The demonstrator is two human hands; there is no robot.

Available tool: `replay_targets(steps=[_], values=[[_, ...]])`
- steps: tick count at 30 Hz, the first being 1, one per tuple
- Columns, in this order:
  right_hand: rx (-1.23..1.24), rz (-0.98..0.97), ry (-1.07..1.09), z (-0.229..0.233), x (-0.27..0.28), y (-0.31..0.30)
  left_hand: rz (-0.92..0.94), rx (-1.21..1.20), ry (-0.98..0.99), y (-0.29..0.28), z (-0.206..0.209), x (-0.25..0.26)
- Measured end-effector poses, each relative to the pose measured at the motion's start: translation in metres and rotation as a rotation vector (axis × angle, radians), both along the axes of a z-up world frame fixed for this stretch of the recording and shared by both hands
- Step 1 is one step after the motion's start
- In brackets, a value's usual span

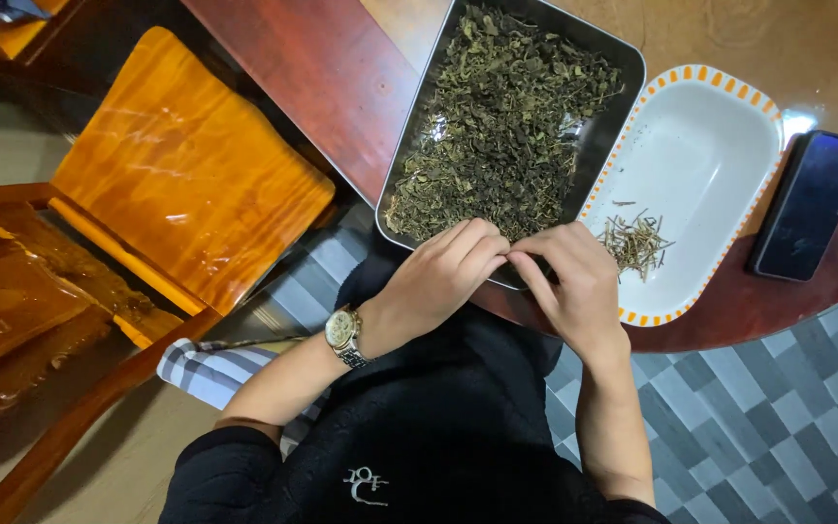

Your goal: Sorting dried tea leaves by hand to remove stems and debris into a separate bowl.

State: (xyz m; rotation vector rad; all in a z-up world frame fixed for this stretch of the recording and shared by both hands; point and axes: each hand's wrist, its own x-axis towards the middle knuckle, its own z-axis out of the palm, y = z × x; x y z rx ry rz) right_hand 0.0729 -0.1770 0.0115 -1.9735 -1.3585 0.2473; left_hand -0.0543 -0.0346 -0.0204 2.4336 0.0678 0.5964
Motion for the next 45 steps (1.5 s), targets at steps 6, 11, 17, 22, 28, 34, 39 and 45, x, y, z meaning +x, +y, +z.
replay_targets(steps=[6, 11, 17, 22, 28, 34, 39, 45], values=[[0.006, -0.044, 0.007, 0.002, 0.004, -0.011, 0.011, 0.213, -0.044, 0.011, -0.012, -0.002], [0.01, -0.144, -0.074, 0.005, 0.025, -0.041, 0.022, 0.308, 0.092, 0.074, 0.012, 0.001], [0.015, -0.31, -0.19, -0.009, 0.045, -0.084, 0.135, 0.639, 0.284, 0.092, 0.015, 0.02], [0.057, -0.36, -0.203, -0.016, 0.048, -0.093, 0.121, 0.734, 0.371, 0.089, 0.013, 0.029], [0.07, -0.368, -0.183, -0.016, 0.046, -0.091, 0.126, 0.75, 0.345, 0.089, 0.01, 0.032], [0.082, -0.345, -0.169, -0.016, 0.047, -0.09, 0.122, 0.757, 0.34, 0.088, 0.016, 0.028], [0.045, -0.282, -0.19, -0.005, 0.05, -0.078, 0.123, 0.639, 0.345, 0.085, 0.02, 0.02], [0.037, -0.165, -0.179, 0.012, 0.046, -0.047, 0.053, 0.249, 0.271, 0.075, 0.024, 0.01]])
